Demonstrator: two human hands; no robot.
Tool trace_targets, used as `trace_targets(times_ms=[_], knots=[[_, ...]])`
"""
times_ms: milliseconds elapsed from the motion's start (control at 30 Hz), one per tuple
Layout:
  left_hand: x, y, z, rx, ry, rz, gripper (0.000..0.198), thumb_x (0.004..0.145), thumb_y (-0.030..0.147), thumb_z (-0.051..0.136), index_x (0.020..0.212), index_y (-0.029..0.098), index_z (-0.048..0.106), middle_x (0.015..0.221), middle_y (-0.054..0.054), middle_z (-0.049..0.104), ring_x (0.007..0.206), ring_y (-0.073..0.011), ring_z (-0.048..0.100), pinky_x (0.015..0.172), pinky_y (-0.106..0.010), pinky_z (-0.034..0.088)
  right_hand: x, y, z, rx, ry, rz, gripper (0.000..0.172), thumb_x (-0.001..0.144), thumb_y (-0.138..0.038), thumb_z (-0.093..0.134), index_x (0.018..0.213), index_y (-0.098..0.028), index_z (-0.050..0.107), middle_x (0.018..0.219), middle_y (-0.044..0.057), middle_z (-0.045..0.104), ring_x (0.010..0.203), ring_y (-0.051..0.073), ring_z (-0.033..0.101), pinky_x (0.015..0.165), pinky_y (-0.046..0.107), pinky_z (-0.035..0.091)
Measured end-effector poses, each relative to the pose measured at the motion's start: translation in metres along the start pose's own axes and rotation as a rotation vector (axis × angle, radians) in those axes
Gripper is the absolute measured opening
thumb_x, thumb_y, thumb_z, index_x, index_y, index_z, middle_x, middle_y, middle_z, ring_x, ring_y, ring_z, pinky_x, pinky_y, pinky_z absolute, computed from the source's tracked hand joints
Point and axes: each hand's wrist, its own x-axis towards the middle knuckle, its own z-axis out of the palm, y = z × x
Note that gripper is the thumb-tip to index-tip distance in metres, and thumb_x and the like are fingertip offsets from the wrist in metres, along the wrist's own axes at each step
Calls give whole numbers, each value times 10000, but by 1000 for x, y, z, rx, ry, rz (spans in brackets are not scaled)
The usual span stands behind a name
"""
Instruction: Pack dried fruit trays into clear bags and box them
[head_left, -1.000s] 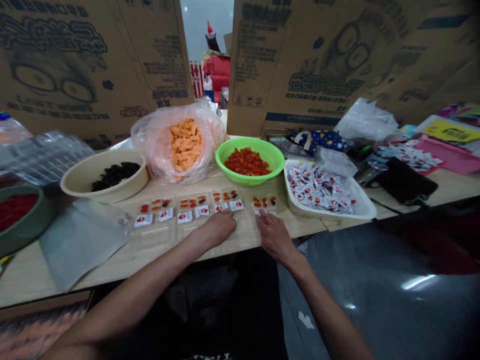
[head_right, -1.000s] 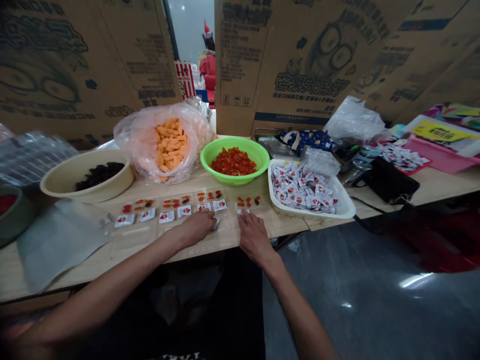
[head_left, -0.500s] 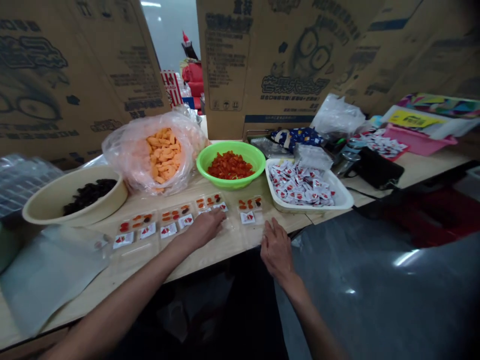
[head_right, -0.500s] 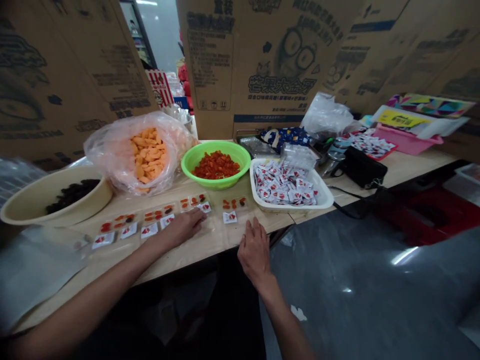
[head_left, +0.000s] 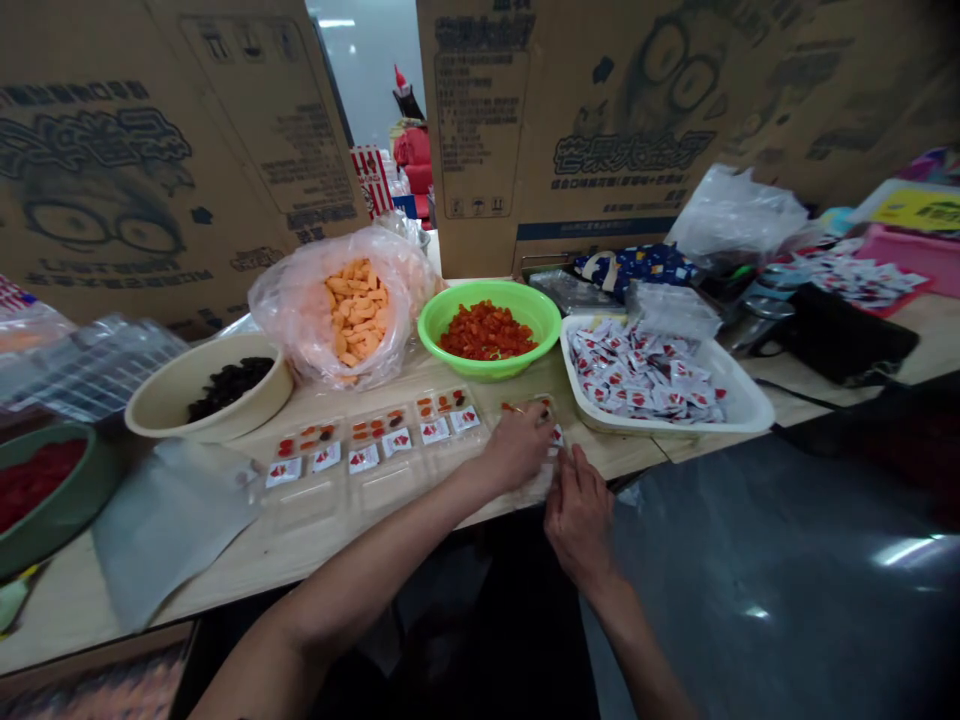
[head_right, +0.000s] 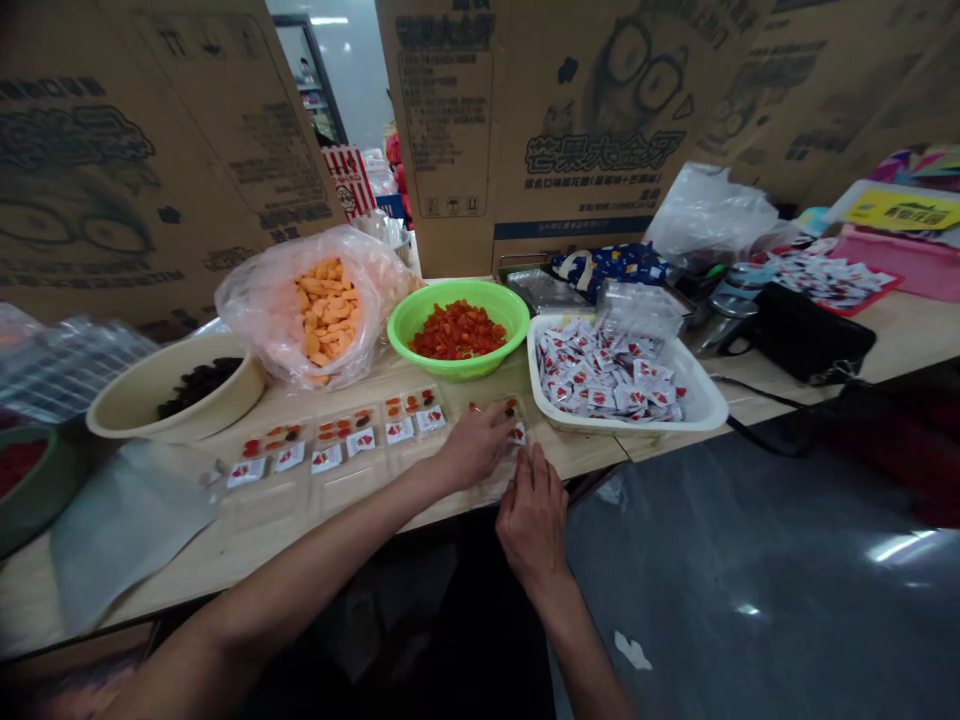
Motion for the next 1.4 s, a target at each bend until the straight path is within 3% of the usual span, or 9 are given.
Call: trace_targets(times_ms=[100, 300, 500, 667, 833, 967, 1167, 1300, 1400], knots=[[-13, 6, 9, 100, -128, 196, 543, 1037, 375, 337, 1458, 49, 442, 1558, -196, 393, 1464, -326, 328, 1176, -475, 295, -2, 3, 5, 78, 87, 17, 425, 955, -202, 390, 1357, -94, 478, 1420, 236, 511, 1312, 336, 476, 1062, 526, 415], [-12, -2, 21, -46, -260, 201, 807, 1019, 602, 140, 1549, 8, 274, 1630, -217, 243, 1525, -314, 219, 1224, -451, 212, -2, 13, 13, 176, 195, -9, 481, 903, -199, 408, 1374, -98, 426, 1324, 242, 553, 1242, 349, 528, 1024, 547, 452], [-31, 8, -2, -60, -105, 168, 799, 1009, 617, 271, 1567, 45, 243, 1649, -193, 202, 1545, -297, 151, 1244, -433, 179, 1, 25, 10, 121, 164, -50, 541, 944, -311, 393, 1424, -62, 418, 1301, 272, 559, 1212, 387, 544, 983, 562, 470], [-120, 4, -38, 2, 28, 40, 687, 1018, 570, 329, 1570, 166, 266, 1660, -136, 206, 1542, -311, 154, 1242, -492, 152, 11, 8, -8, -21, 126, -66, 568, 969, -399, 374, 1447, -111, 478, 1467, 261, 460, 1325, 426, 461, 1020, 648, 382], [-241, -50, -59, 108, -60, -439, 692, 1003, 561, 397, 1577, 198, 266, 1676, -144, 111, 1549, -362, 52, 1235, -555, 90, 14, -48, -8, -104, -74, -291, 517, 990, -340, 355, 1470, -203, 488, 1567, 192, 383, 1471, 402, 275, 1066, 646, 294], [-299, -86, -59, 155, -77, -630, 765, 979, 619, 405, 1601, 224, 199, 1679, -141, 63, 1549, -369, 22, 1225, -574, 98, 10, -103, 11, -78, -215, -523, 521, 1003, -306, 370, 1511, -213, 441, 1629, 155, 293, 1524, 354, 150, 1144, 614, 203], [-307, -91, -57, 110, -43, -555, 735, 1001, 604, 353, 1606, 227, 172, 1671, -137, 139, 1553, -312, 93, 1227, -519, 171, 35, -169, 44, -17, -301, -699, 582, 1007, -330, 395, 1562, -163, 339, 1635, 161, 277, 1516, 353, 177, 1163, 588, 223], [-297, -113, -73, 148, 53, -624, 665, 1019, 557, 344, 1596, 247, 226, 1675, -108, 145, 1551, -328, 92, 1230, -549, 139, 44, -186, 63, -27, -309, -749, 594, 997, -362, 421, 1550, -156, 360, 1614, 172, 319, 1482, 365, 265, 1152, 584, 265], [-293, -137, -82, 108, -13, -623, 682, 1004, 598, 347, 1587, 254, 260, 1675, -102, 145, 1546, -363, 87, 1216, -601, 132, 40, -187, 70, -68, -319, -745, 585, 980, -383, 463, 1523, -170, 420, 1613, 160, 329, 1461, 383, 305, 1144, 576, 284]])
